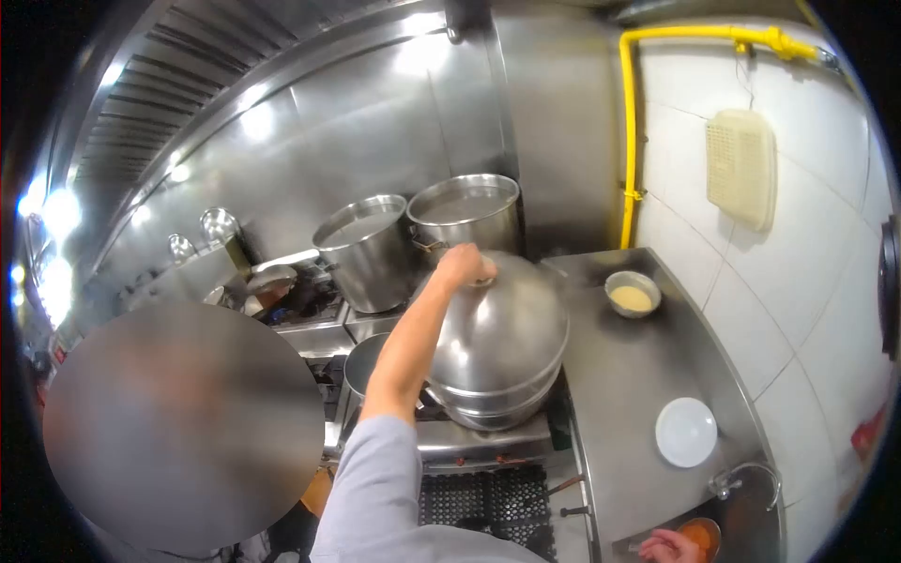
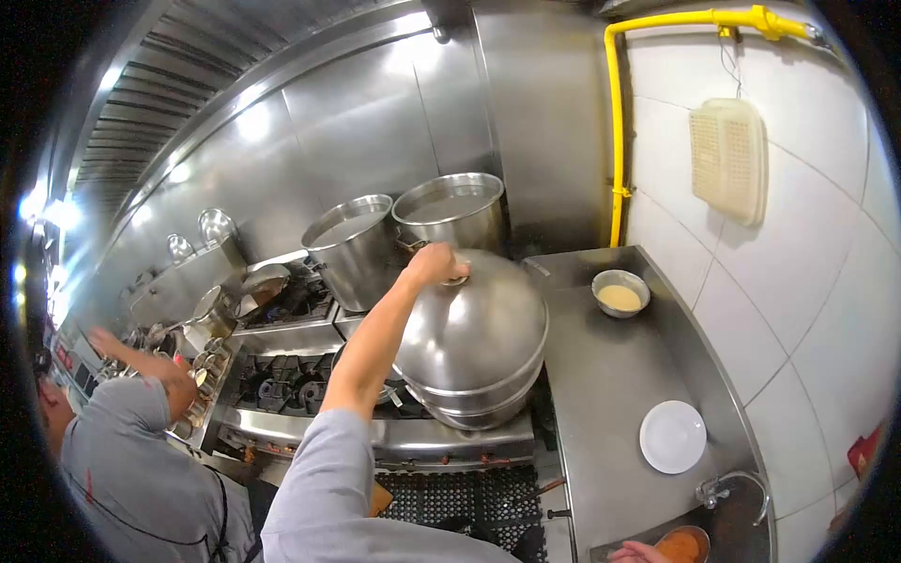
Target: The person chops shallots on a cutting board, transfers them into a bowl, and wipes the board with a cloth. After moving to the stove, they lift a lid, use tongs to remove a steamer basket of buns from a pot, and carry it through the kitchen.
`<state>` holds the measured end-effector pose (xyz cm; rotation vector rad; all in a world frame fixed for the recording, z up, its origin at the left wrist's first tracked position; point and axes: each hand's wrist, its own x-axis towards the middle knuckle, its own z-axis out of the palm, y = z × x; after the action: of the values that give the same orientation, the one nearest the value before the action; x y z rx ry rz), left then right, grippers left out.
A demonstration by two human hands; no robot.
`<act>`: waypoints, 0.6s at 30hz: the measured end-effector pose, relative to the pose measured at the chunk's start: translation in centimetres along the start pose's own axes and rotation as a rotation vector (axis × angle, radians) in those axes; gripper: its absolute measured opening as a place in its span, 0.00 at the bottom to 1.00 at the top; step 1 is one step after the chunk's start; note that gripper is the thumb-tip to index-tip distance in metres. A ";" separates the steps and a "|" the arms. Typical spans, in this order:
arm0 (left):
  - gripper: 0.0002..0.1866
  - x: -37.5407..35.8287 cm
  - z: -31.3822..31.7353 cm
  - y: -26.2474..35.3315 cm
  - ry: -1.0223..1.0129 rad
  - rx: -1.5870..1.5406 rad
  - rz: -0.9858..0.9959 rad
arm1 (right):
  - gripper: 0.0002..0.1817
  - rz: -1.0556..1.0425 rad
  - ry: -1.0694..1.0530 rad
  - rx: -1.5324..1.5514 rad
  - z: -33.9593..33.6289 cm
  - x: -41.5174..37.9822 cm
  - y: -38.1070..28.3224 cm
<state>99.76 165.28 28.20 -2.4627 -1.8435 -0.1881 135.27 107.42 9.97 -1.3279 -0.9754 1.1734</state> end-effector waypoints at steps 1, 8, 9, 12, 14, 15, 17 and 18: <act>0.34 -0.9 -0.4 0.3 0.078 -0.024 0.068 | 0.17 0.007 -0.008 0.003 -0.1 0.9 0.2; 0.31 -6.5 -9.1 -0.3 0.426 -0.199 0.259 | 0.14 0.098 0.021 -0.034 4.8 8.5 -1.6; 0.31 -6.1 -10.6 -1.4 0.390 -0.292 0.223 | 0.15 0.073 0.010 -0.007 5.9 9.4 -1.6; 0.28 -4.1 -14.1 -6.0 0.510 -0.387 0.300 | 0.17 0.135 -0.039 -0.014 9.3 11.1 -1.1; 0.31 -0.9 -15.6 -10.2 0.579 -0.299 0.287 | 0.16 0.179 0.014 0.010 12.2 11.8 0.1; 0.34 0.3 -16.2 -11.8 0.650 -0.204 0.276 | 0.16 0.179 0.043 0.029 13.9 12.1 0.7; 0.39 4.1 -17.5 -16.1 0.616 -0.197 0.228 | 0.16 0.179 0.109 0.046 17.5 12.2 1.5; 0.41 6.2 -17.4 -18.5 0.626 -0.137 0.189 | 0.16 0.188 0.158 0.045 19.1 11.8 2.3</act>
<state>82.65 174.28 45.83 -2.2620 -1.3610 -0.9708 118.58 122.31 7.29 -1.4767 -0.7191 1.2029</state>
